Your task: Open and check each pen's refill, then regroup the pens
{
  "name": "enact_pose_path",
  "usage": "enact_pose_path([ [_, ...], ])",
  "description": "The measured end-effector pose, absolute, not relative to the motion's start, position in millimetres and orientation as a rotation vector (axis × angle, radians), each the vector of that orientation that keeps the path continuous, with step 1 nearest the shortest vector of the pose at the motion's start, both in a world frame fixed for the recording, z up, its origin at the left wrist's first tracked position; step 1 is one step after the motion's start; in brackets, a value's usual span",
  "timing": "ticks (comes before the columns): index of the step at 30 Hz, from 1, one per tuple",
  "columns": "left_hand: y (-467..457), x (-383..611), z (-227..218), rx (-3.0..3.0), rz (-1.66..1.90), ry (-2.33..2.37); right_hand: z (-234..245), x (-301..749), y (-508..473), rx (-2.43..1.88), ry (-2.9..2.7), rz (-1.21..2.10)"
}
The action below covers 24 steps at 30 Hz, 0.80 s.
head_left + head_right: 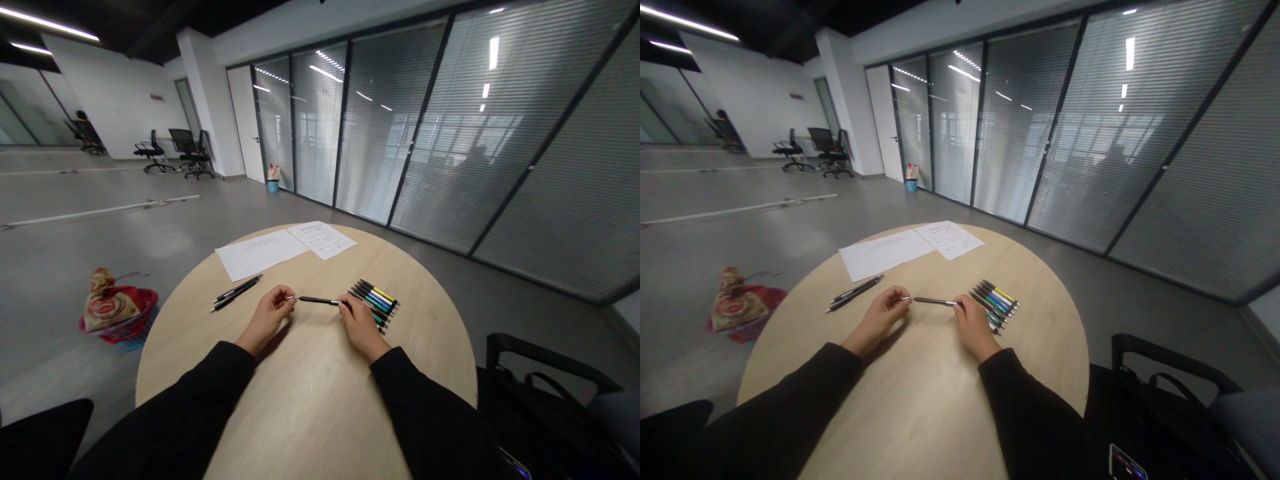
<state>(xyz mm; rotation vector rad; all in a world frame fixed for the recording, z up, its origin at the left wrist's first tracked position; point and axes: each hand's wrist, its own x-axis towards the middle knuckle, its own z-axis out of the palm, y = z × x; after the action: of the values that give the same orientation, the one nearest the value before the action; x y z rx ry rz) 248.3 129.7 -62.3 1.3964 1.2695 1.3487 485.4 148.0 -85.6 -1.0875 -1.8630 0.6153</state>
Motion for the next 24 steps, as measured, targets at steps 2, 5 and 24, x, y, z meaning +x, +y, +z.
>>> enact_pose_path([
  [2,130.2,247.8,-62.1,1.407,1.350,1.279,-86.0,485.9,148.8,-1.092,-1.859,0.615],
  [5,132.3,246.4,-63.7,1.419,1.349,1.290,-85.8,486.6,149.3,-1.099,-1.857,0.603],
  [24,142.4,221.8,-82.4,2.198,0.803,1.743,-85.3,495.2,153.2,-1.179,-1.840,0.562],
])
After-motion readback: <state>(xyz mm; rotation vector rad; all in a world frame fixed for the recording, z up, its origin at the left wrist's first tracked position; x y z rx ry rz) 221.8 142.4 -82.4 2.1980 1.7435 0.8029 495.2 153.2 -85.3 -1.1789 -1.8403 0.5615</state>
